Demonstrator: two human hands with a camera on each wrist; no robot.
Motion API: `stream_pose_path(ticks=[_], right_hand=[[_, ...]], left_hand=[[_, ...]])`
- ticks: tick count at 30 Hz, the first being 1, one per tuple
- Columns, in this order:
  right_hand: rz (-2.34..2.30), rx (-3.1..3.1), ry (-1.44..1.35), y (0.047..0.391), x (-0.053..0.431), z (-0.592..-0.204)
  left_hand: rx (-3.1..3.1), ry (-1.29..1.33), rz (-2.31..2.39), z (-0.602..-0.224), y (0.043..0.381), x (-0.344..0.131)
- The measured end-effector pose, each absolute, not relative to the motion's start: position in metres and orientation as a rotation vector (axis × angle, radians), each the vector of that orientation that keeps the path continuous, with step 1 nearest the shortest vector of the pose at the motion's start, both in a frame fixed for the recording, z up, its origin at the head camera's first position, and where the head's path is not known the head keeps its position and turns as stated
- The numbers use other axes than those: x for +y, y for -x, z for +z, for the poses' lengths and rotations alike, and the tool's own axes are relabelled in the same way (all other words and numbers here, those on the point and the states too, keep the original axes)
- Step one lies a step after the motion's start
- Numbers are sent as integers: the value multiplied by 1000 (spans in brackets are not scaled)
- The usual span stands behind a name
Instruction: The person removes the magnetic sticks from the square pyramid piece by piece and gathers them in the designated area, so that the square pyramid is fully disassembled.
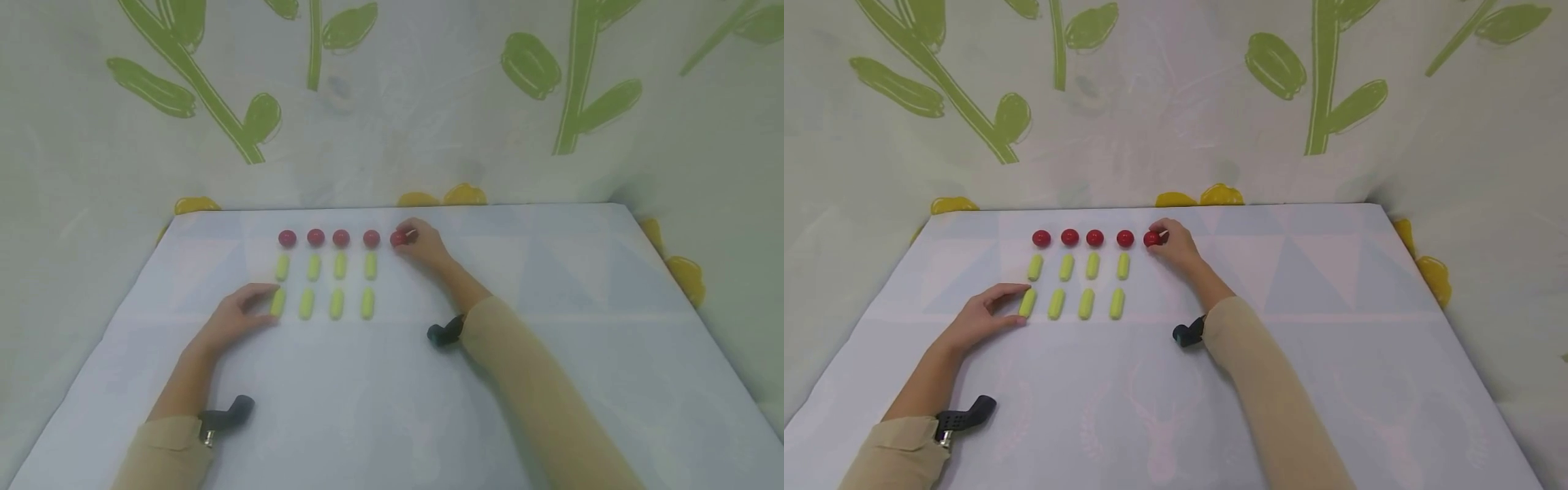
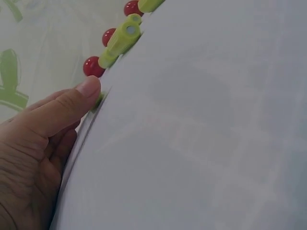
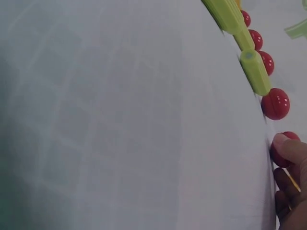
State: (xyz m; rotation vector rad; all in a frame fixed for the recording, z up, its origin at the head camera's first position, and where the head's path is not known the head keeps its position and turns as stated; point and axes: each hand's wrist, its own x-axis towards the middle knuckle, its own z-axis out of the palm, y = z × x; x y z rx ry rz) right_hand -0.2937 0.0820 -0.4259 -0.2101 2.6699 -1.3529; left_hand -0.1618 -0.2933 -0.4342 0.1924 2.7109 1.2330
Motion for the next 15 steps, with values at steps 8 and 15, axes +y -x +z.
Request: stream_pose_path(ticks=[8,15], right_hand=[[-1370,2650,214,293,83,-426],[-1412,2613,194,291,89,-431]], left_hand=[[2701,-156,1239,-433,162,-295],[2690,-184,1234,-434,162,-296]])
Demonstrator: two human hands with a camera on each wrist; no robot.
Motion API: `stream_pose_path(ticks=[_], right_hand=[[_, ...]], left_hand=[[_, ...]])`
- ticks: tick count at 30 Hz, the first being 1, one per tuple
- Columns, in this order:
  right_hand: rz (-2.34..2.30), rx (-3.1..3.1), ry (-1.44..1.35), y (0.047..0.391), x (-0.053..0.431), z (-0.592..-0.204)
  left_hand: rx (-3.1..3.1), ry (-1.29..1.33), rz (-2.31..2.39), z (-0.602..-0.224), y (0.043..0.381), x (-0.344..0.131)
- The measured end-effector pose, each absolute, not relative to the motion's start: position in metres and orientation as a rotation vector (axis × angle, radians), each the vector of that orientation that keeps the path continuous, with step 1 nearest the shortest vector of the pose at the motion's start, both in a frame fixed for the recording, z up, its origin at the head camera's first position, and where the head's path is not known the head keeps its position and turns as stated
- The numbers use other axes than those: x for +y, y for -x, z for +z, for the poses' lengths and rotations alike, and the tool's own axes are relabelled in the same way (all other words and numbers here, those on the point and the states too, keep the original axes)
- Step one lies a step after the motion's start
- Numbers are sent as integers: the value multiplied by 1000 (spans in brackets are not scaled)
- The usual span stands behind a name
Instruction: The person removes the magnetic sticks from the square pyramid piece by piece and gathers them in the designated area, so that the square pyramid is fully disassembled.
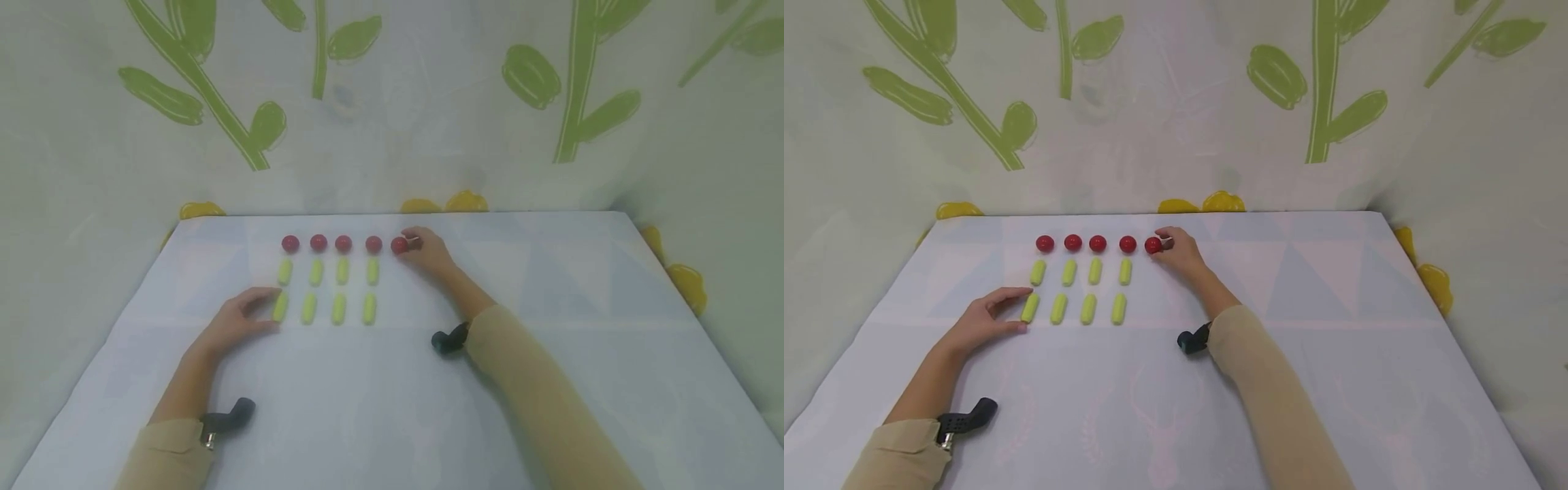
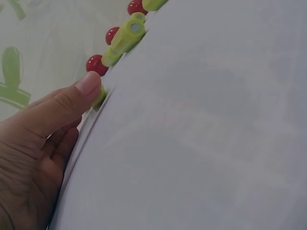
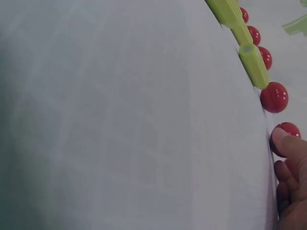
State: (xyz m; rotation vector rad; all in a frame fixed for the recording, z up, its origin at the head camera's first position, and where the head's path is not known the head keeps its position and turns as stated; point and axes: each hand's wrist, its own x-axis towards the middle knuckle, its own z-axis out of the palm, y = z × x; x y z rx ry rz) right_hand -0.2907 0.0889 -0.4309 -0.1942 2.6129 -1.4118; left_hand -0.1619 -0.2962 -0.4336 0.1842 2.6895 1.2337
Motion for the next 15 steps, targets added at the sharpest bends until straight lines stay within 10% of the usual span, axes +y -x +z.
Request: stream_pose_path(ticks=[15], right_hand=[[-1536,2615,311,250,142,-392]], left_hand=[[2768,-223,1339,-398,150,-259]])
